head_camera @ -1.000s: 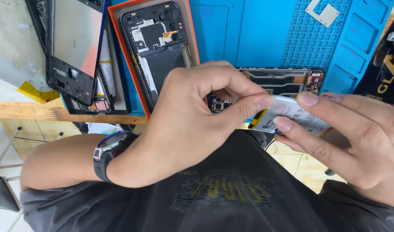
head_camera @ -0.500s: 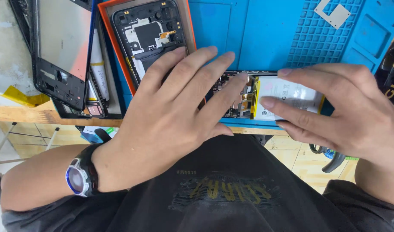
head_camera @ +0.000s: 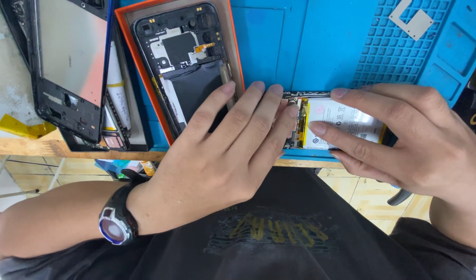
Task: Repairing a smartphone by installing a new battery and assembling internal components
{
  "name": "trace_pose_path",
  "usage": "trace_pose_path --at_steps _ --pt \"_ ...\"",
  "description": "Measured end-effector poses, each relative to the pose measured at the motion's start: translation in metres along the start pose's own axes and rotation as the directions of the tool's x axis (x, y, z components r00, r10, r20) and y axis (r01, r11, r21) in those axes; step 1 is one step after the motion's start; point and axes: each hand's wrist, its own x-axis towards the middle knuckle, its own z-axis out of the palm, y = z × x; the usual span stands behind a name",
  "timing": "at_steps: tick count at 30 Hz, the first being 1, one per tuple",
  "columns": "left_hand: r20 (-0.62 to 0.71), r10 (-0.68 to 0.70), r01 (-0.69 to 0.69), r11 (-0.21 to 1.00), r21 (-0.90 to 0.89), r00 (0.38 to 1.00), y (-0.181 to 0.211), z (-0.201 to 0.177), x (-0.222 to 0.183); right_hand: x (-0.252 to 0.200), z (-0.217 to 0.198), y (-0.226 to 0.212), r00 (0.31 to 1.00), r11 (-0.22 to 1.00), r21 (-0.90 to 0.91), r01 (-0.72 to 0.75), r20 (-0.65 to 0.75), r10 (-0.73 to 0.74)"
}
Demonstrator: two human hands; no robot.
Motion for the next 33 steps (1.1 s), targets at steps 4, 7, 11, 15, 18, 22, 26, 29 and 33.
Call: trace_pose_path --at_steps 4,7,11,15,18,22,26,29,33 --pt "0.005 0.046 -0.047 0.997 0.06 0.999 0.0 0.001 -0.003 -0.002 0.0 0.001 0.999 1.0 -0.013 0.008 0.032 -0.008" --pt "0.023 0.069 -0.071 0.994 0.082 0.997 0.0 0.001 -0.003 0.0 0.0 -0.002 1.0 0.999 -0.041 -0.006 0.007 0.006" --pt "0.033 0.09 -0.094 0.986 0.138 0.995 -0.001 0.001 -0.003 0.002 0.002 -0.002 0.999 1.0 -0.011 -0.017 -0.043 0.017" --pt "0.053 0.127 -0.135 0.972 0.193 0.99 -0.001 0.001 -0.001 0.002 0.004 0.0 1.0 1.0 0.002 0.008 -0.027 -0.008" --pt "0.081 0.161 -0.176 0.955 0.237 0.984 -0.001 -0.003 0.002 0.002 0.002 -0.002 1.0 1.0 -0.021 0.003 -0.002 -0.003" --pt "0.141 0.28 -0.311 0.895 0.321 0.95 -0.001 -0.007 0.006 0.002 0.002 -0.005 1.0 0.998 -0.064 -0.016 0.001 0.016" --pt "0.124 0.362 -0.382 0.848 0.367 0.924 -0.006 -0.007 0.01 0.0 0.001 -0.008 0.999 0.994 -0.105 -0.019 0.026 0.022" --pt "0.114 0.43 -0.439 0.81 0.389 0.895 -0.008 -0.008 0.013 -0.001 0.002 -0.009 1.0 0.993 -0.117 -0.016 -0.021 0.014" --pt "0.095 0.413 -0.421 0.853 0.307 0.906 -0.009 -0.006 0.013 -0.004 -0.001 -0.011 0.998 0.985 -0.17 -0.014 0.05 0.022"
